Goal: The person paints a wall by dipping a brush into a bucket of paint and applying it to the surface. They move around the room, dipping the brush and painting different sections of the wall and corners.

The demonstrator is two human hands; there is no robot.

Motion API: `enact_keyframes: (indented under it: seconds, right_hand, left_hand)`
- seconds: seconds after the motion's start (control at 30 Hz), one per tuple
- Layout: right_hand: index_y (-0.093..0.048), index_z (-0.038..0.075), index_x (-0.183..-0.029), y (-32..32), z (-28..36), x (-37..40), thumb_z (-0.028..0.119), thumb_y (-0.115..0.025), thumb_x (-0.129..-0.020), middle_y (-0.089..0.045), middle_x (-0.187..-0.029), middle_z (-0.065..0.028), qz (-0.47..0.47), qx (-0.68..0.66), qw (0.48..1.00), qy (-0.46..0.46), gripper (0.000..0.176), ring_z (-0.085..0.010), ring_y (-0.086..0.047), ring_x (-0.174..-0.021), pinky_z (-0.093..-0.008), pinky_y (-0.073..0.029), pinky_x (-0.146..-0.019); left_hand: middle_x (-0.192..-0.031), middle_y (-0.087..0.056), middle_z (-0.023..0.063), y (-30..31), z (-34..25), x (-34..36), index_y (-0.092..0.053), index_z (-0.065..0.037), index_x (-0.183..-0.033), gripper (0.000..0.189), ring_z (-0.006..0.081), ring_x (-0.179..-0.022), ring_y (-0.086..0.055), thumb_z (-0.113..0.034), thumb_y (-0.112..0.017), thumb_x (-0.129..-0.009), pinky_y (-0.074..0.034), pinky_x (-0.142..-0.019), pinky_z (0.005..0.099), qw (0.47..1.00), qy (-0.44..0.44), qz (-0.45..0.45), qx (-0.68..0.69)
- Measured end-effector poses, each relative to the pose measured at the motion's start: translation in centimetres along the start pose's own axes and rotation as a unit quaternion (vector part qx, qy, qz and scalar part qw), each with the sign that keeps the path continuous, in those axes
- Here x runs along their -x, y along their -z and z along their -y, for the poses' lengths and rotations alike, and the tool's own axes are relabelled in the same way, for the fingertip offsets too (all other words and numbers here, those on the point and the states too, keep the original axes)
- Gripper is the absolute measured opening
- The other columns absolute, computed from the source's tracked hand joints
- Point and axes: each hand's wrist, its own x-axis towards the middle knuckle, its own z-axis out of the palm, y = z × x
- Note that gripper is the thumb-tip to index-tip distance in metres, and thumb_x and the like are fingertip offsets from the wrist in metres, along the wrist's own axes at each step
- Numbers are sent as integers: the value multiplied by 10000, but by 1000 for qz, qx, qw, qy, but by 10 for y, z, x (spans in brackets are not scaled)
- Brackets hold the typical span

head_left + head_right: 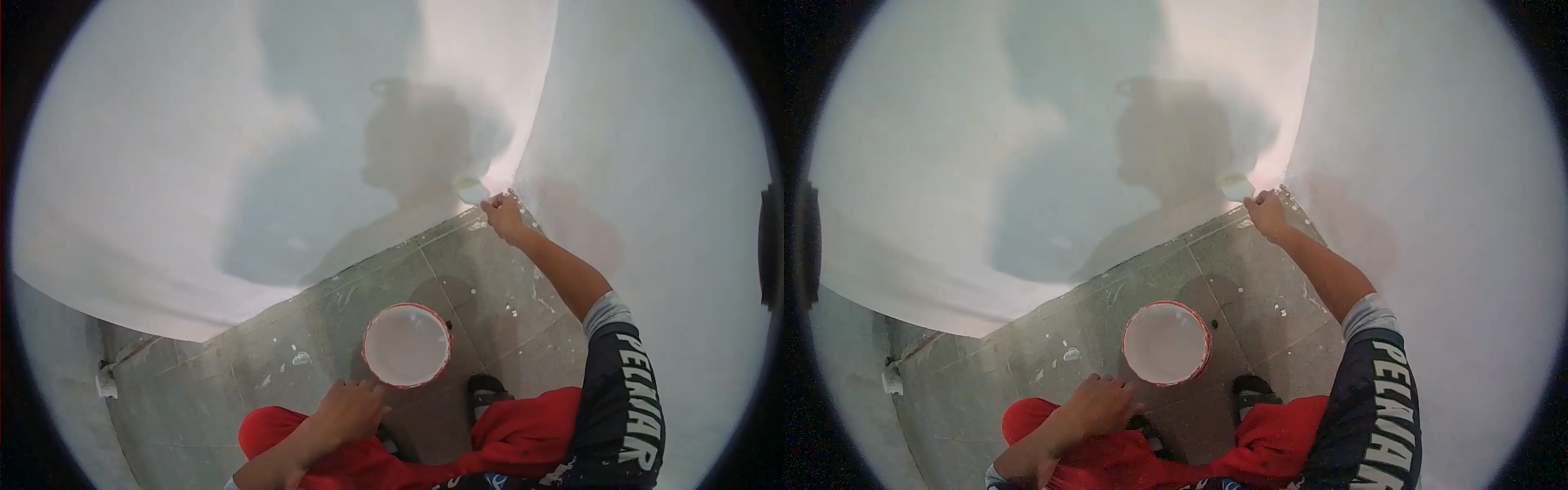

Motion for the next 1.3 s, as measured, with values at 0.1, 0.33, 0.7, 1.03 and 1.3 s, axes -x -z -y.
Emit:
enact_keyframes:
  seconds: [0.1, 0.33, 0.7, 1.03, 1.3]
  right_hand:
    - [-528, -1, -749, 11, 7, 0, 301, -674, -877, -603, -693, -149, 82, -14, 991, -109, 359, -201, -550, -570, -356, -457, -555]
    - [-548, 18, -782, 62, 112, -18, 345, -687, -885, -584, -608, -93, -60, -119, 990, 40, 370, -154, -546, -555, -299, -445, -548]
    - [-592, -32, -934, -10, 57, 0, 435, -544, -968, -599, -715, -142, -18, -13, 992, 124, 470, -250, -553, -659, -385, -467, -693]
    - [-626, -29, -760, 3, 39, -8, 364, -599, -925, -631, -697, -160, 137, -2, 985, -108, 426, -231, -599, -600, -383, -473, -598]
    - [-588, 21, -841, 64, 159, -7, 387, -591, -960, -485, -593, 16, -86, -173, 970, 150, 384, -50, -368, -452, -238, -309, -398]
  left_hand:
    - [-996, -661, 198, -1, 0, 3, -598, -16, -1077, 409, 363, -962, -650, -401, -537, -951, -489, -876, 477, 1000, 5, 4, -2]
    - [-963, -663, 191, -9, 1, 7, -608, -27, -1034, 369, 361, -939, -650, -381, -547, -945, -495, -849, 475, 999, -19, -34, 8]
    - [-944, -651, 169, 0, -3, 3, -586, -27, -1010, 301, 349, -936, -633, -310, -605, -911, -471, -832, 466, 998, -12, -57, 18]
    - [-956, -642, 174, 1, -2, 5, -582, -27, -1042, 336, 353, -961, -632, -339, -601, -921, -476, -852, 461, 999, 1, -41, 21]
    - [-978, -653, 179, -2, 0, -3, -594, -22, -1037, 342, 352, -954, -643, -344, -601, -918, -481, -849, 464, 1000, -13, -11, 16]
